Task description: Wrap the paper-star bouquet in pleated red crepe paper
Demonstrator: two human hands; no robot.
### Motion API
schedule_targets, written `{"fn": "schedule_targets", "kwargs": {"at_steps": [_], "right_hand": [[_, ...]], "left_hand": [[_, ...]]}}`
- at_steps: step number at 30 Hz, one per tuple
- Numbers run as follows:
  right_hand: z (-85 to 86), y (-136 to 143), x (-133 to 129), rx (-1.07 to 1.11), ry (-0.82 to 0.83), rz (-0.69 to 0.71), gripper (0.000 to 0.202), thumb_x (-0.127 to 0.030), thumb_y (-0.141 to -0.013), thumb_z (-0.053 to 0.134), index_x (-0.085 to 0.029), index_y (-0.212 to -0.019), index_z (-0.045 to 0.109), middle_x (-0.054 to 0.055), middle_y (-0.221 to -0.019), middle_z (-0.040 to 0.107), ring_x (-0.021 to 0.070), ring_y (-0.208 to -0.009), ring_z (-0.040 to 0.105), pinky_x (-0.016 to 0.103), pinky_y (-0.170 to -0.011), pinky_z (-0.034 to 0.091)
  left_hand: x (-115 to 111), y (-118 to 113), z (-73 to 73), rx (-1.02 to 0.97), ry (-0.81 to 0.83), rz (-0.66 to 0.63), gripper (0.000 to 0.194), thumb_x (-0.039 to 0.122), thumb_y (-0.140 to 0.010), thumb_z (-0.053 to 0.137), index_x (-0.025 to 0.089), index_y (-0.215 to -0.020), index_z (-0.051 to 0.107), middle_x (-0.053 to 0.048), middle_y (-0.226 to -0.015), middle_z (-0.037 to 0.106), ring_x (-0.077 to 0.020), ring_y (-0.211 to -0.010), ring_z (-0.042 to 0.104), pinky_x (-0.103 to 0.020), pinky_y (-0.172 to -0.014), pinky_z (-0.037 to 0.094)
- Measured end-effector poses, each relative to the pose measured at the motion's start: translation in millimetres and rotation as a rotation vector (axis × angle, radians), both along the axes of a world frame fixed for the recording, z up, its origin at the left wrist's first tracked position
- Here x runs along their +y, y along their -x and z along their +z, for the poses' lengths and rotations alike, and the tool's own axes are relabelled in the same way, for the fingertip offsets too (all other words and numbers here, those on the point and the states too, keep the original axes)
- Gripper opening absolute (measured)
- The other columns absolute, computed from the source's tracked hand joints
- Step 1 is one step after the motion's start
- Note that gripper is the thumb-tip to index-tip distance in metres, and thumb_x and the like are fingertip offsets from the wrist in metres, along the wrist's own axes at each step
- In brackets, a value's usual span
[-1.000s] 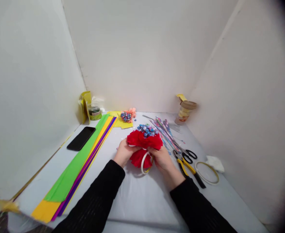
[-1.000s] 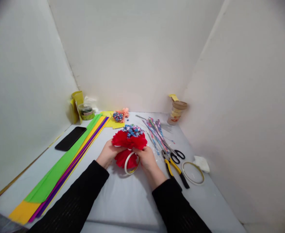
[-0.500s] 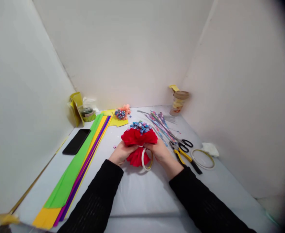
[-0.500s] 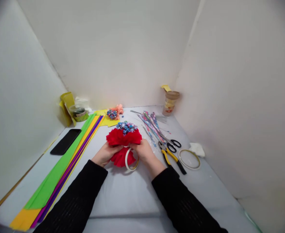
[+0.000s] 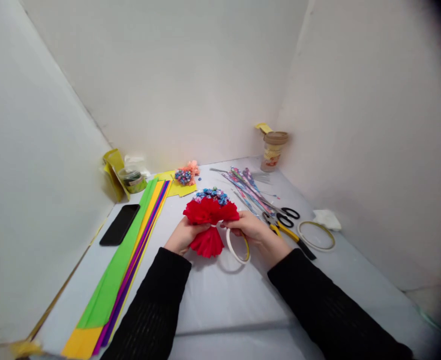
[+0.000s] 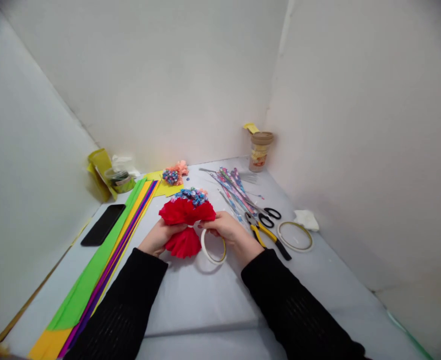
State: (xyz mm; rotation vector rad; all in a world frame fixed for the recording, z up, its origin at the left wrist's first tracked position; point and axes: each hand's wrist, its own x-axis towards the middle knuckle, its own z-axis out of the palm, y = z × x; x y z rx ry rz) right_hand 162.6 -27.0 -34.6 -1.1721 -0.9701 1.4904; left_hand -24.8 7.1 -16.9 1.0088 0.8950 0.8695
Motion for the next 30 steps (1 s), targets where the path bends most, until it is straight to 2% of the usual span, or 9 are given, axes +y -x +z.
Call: {"fn": "schedule_targets", "kwargs": {"at_steps": [3, 6, 9, 13, 17, 20, 23, 25, 30], "right_hand": [[3.2, -1, -2, 0.002, -0.014, 0.010, 0.017, -0.029, -0.054, 0.075, -0.014, -0.058, 0.069, -0.007, -0.039, 0.042, 0.0057, -0.040, 0.028, 0.025, -0.044, 0.015], [3.2, 2, -4, -0.022, -0.067, 0.000, 0.021, -0.033, -0.057, 0.075, -0.014, -0.054, 0.067, -0.006, -0.040, 0.042, 0.0060, -0.042, 0.030, 0.025, -0.045, 0.018], [1.2, 9, -6, -0.060, -0.063, -0.038, 0.024, -0.035, -0.058, 0.074, -0.014, -0.050, 0.064, -0.005, -0.041, 0.044, 0.0065, -0.042, 0.032, 0.024, -0.045, 0.021], [-1.9, 18, -5, -0.119, -0.109, -0.108, 0.017, -0.030, -0.059, 0.071, -0.015, -0.052, 0.065, -0.003, -0.046, 0.051, 0.0087, -0.046, 0.039, 0.024, -0.047, 0.028], [-6.9, 20, -2, -0.154, -0.146, -0.181, 0.013, -0.025, -0.057, 0.069, -0.018, -0.048, 0.062, -0.002, -0.046, 0.055, 0.0113, -0.046, 0.044, 0.026, -0.049, 0.033], [-13.0, 16, 2, -0.166, -0.140, -0.209, 0.013, -0.027, -0.058, 0.070, -0.018, -0.051, 0.064, -0.001, -0.046, 0.058, 0.0144, -0.047, 0.048, 0.028, -0.050, 0.037], [-19.5, 13, 5, -0.142, -0.174, -0.235, 0.013, -0.030, -0.060, 0.071, -0.017, -0.063, 0.068, 0.001, -0.054, 0.064, 0.0180, -0.054, 0.055, 0.030, -0.053, 0.042], [-22.1, 13, 6, -0.097, -0.202, -0.269, 0.015, -0.026, -0.058, 0.074, -0.018, -0.070, 0.069, 0.002, -0.062, 0.068, 0.0194, -0.060, 0.059, 0.031, -0.058, 0.045], [-16.1, 21, 2, 0.126, -0.174, -0.254, 0.028, -0.023, -0.053, 0.078, -0.018, -0.080, 0.069, 0.002, -0.072, 0.071, 0.0200, -0.065, 0.062, 0.033, -0.064, 0.048]], "left_hand": [[3, 0, -3.8, 0.045, -0.037, 0.033, 0.031, 0.019, -0.052, 0.081, 0.012, -0.079, 0.067, -0.005, -0.075, 0.070, -0.0199, -0.070, 0.064, -0.034, -0.070, 0.051], [6, -2, -9.5, 0.148, -0.147, 0.071, 0.027, 0.023, -0.056, 0.077, 0.012, -0.079, 0.067, -0.005, -0.075, 0.070, -0.0203, -0.070, 0.064, -0.033, -0.070, 0.050], [7, -5, -14.8, 0.333, -0.332, 0.114, 0.021, 0.026, -0.060, 0.073, 0.013, -0.076, 0.068, -0.006, -0.074, 0.071, -0.0209, -0.070, 0.063, -0.031, -0.068, 0.048], [3, -12, -15.6, 0.606, -0.570, 0.213, 0.013, 0.023, -0.065, 0.066, 0.015, -0.075, 0.069, -0.006, -0.072, 0.071, -0.0212, -0.067, 0.062, -0.028, -0.062, 0.044], [-3, -16, -10.5, 0.803, -0.652, 0.259, 0.014, 0.024, -0.069, 0.062, 0.015, -0.075, 0.071, -0.011, -0.076, 0.073, -0.0246, -0.073, 0.064, -0.031, -0.066, 0.043], [-4, -17, -8.7, 0.750, -0.593, 0.223, 0.013, 0.024, -0.069, 0.062, 0.017, -0.072, 0.072, -0.009, -0.075, 0.074, -0.0255, -0.075, 0.065, -0.031, -0.068, 0.044], [-2, -17, -11.2, 0.566, -0.496, 0.199, 0.011, 0.022, -0.067, 0.064, 0.016, -0.071, 0.072, -0.008, -0.074, 0.074, -0.0257, -0.074, 0.067, -0.031, -0.067, 0.047], [-1, -16, -13.8, 0.415, -0.433, 0.192, 0.012, 0.022, -0.064, 0.068, 0.014, -0.072, 0.072, -0.008, -0.075, 0.074, -0.0253, -0.074, 0.067, -0.031, -0.067, 0.049], [-2, -18, -16.6, 0.132, -0.236, 0.170, 0.033, 0.029, -0.059, 0.079, 0.012, -0.086, 0.070, -0.008, -0.083, 0.075, -0.0233, -0.076, 0.067, -0.034, -0.072, 0.053]]}}
